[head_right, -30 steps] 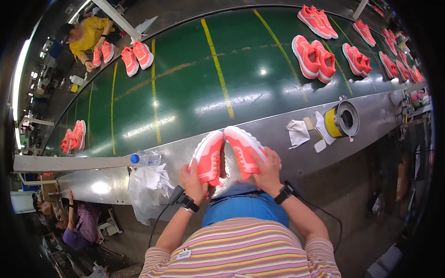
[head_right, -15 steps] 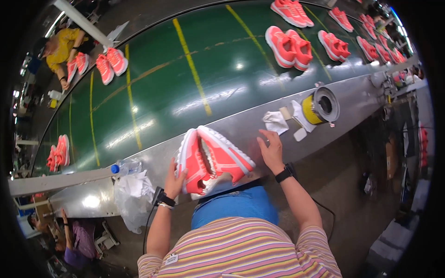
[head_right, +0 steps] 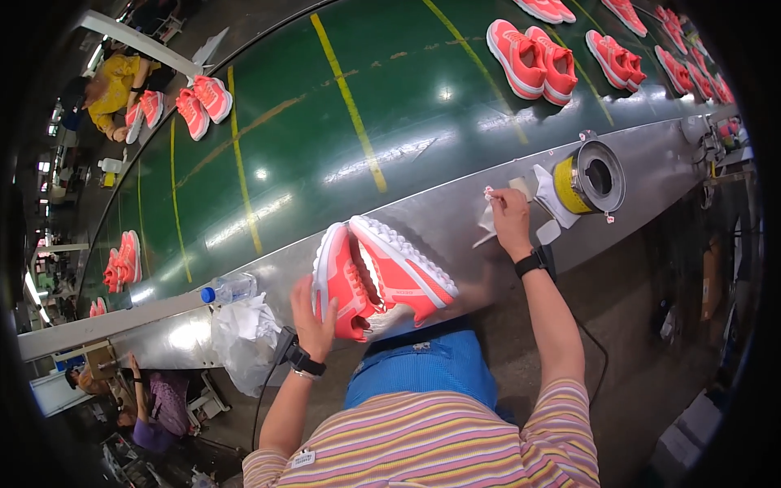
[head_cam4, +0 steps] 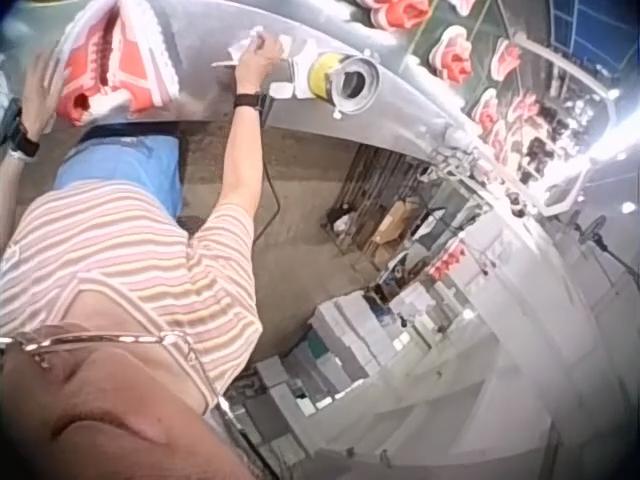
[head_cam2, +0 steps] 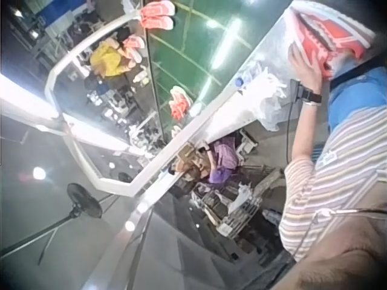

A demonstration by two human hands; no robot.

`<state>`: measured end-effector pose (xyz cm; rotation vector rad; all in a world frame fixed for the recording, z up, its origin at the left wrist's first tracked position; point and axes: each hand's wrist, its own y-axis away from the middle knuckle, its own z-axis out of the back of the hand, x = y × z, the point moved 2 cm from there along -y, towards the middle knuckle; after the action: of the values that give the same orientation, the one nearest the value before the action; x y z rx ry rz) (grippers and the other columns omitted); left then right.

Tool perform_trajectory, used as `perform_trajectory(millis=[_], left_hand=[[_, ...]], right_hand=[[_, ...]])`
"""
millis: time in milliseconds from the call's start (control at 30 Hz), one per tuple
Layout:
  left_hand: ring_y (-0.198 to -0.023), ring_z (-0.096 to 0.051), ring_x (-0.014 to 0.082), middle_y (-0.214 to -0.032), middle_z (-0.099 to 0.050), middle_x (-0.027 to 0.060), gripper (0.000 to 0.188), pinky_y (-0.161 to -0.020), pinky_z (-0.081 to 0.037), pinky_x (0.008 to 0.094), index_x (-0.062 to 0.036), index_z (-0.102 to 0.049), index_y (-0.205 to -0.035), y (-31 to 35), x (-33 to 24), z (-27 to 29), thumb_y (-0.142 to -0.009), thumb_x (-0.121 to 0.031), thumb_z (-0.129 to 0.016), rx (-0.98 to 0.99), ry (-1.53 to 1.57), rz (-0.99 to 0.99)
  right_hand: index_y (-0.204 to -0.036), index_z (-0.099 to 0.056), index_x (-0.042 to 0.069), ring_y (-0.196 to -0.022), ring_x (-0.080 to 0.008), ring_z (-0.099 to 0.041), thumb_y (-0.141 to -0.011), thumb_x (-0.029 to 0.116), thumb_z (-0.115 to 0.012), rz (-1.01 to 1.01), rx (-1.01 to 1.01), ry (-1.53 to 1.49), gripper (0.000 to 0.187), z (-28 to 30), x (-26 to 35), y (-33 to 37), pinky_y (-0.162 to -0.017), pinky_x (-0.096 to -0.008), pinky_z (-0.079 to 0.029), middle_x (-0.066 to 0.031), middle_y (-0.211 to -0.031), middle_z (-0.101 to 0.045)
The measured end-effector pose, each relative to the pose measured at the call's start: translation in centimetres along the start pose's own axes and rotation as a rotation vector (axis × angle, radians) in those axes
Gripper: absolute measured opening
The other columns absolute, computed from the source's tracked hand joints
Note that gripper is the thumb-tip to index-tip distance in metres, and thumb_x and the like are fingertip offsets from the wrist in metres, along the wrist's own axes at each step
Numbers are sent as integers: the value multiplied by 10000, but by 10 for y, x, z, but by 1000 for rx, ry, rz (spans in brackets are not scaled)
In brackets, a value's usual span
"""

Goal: Inspecting and cleaning finished shoes on an assembly line.

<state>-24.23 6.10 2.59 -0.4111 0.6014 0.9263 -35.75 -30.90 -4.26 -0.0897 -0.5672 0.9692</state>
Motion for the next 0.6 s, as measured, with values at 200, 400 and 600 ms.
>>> perform_trajectory(millis=[200,400,600], left_hand=[[-1072,-449,322,-1154,-434,248,685,-909,-370,373,81,-290,-1258,-7,-14,-88,-753,-211,-650,208,387,247],[-927,-515,194,-1059,-515,137,523,-820,-417,303,48,-406,-1107,-7,4,-124,-753,-230,-672,109,531,367],[-1003,-495,293,-1063,-500,245,783,-884,-380,348,75,-355,-1191,-30,-43,-114,-656,-348,-739,213,495,560]], right_hand=[[-983,-533,7,-814,-89,-542,-850,34,-526,-707,136,-1505,136,42,7,18,-740,-229,-448,-25,-871,-564],[-937,-549,5,-732,-65,-545,-789,-5,-592,-662,-81,-1120,154,111,-42,10,-667,-208,-452,-30,-832,-586],[-855,-578,38,-739,-268,-598,-699,38,-608,-413,-201,-236,159,139,-126,-30,-677,-321,-470,-124,-830,-610]])
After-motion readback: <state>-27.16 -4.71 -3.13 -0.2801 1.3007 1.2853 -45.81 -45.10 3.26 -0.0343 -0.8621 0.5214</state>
